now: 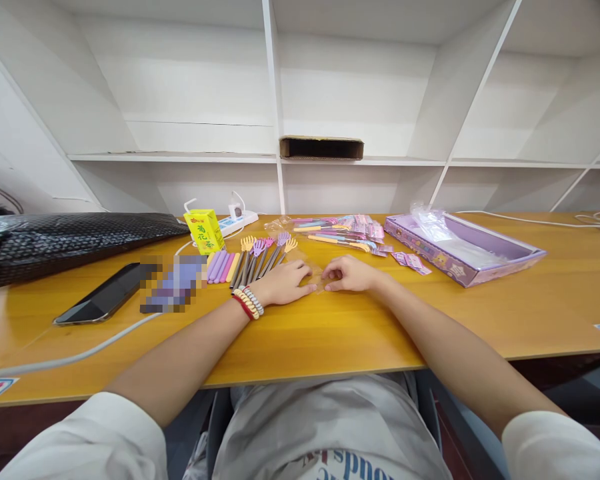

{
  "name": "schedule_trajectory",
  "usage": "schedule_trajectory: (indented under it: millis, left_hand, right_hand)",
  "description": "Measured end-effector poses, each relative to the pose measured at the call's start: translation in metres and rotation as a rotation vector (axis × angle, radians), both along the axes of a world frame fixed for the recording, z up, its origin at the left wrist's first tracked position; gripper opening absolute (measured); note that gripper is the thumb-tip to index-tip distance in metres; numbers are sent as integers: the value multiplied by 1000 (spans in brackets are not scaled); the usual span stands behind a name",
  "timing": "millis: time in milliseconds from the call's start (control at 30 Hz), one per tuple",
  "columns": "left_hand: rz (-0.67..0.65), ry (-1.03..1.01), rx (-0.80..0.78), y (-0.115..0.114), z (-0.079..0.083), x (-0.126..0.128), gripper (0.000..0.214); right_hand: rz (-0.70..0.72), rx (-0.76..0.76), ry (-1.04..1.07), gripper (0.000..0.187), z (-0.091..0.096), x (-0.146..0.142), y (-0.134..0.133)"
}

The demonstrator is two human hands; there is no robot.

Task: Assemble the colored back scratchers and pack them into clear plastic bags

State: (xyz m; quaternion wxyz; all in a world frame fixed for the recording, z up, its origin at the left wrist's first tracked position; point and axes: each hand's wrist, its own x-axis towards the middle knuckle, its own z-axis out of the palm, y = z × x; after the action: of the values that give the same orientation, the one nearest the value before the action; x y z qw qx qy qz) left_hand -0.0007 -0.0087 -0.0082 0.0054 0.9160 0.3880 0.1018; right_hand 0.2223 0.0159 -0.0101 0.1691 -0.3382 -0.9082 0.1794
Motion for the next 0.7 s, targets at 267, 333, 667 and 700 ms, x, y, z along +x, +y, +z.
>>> schedule_trajectory:
  millis: [267,333,667,700]
  left_hand:
    - [12,2,-28,-3,4,2,43]
    - [13,3,-30,-3,4,2,43]
    - [10,6,-23,-2,4,2,43]
    - [9,7,-19,-2,3,1,43]
  right_hand:
    - [-15,0,14,32,-2,-1,0]
    - [-17,14,-7,32,-2,-1,1]
    - [-14,-12,-24,26,0,-1,0]
    - [-10,-13,-22,26,0,-1,0]
